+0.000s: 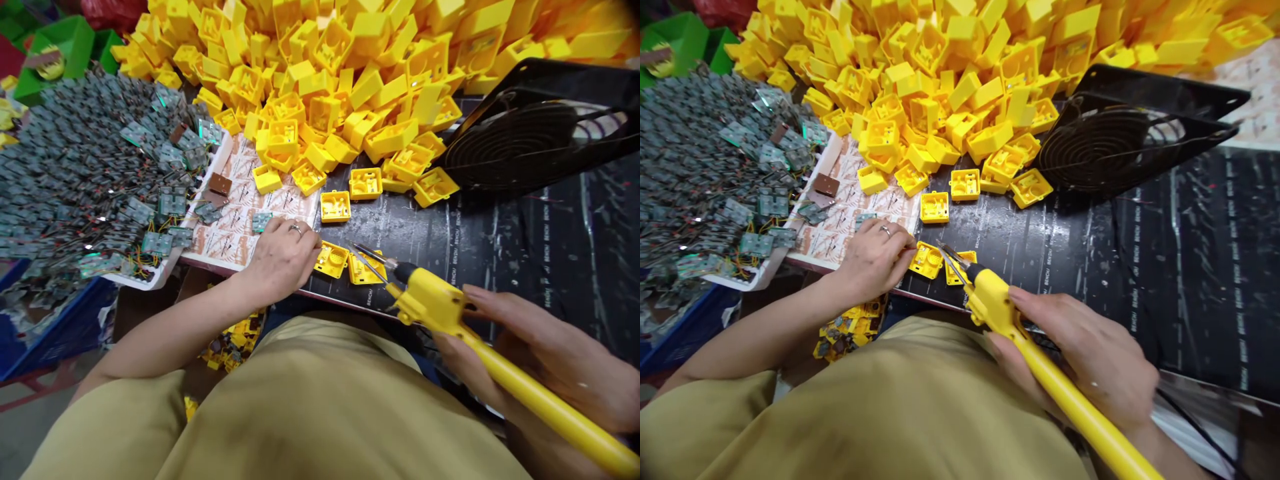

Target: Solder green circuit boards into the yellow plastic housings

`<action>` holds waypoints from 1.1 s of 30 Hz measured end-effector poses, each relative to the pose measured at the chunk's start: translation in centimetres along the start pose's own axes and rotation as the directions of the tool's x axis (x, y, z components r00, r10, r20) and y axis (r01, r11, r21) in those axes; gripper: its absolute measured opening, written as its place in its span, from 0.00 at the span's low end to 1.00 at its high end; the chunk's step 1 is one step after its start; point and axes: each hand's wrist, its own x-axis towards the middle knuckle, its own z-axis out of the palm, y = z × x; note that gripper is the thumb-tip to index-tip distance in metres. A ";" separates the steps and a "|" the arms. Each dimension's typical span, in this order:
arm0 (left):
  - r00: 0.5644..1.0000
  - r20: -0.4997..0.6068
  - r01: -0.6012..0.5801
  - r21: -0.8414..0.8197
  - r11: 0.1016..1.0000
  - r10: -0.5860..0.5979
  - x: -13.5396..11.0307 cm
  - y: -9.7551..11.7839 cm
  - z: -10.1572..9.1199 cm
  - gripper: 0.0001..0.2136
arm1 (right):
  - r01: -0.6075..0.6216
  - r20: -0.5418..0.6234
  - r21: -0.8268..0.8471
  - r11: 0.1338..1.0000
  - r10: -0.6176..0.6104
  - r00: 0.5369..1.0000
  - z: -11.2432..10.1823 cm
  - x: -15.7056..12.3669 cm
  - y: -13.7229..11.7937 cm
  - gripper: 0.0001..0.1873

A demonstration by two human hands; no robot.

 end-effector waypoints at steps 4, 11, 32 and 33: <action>0.999 -0.015 -0.039 0.056 0.998 0.040 0.2 0.0 -0.3 0.09 | 0.183 0.010 0.042 0.982 -0.183 0.983 2.0 1.2 -1.3 0.20; 0.993 0.021 -0.115 0.201 0.973 0.114 0.9 0.1 -0.8 0.06 | 0.325 0.039 -0.070 0.943 -0.323 0.946 2.7 2.5 -1.4 0.07; 0.980 0.023 -0.195 0.274 0.942 0.196 1.4 0.2 -1.2 0.11 | 0.345 0.107 -0.077 0.936 -0.336 0.936 1.3 2.6 -1.0 0.07; 0.981 0.022 -0.192 0.269 0.944 0.194 1.2 0.1 -1.3 0.10 | 0.342 0.093 -0.075 0.937 -0.335 0.938 1.3 2.6 -1.0 0.07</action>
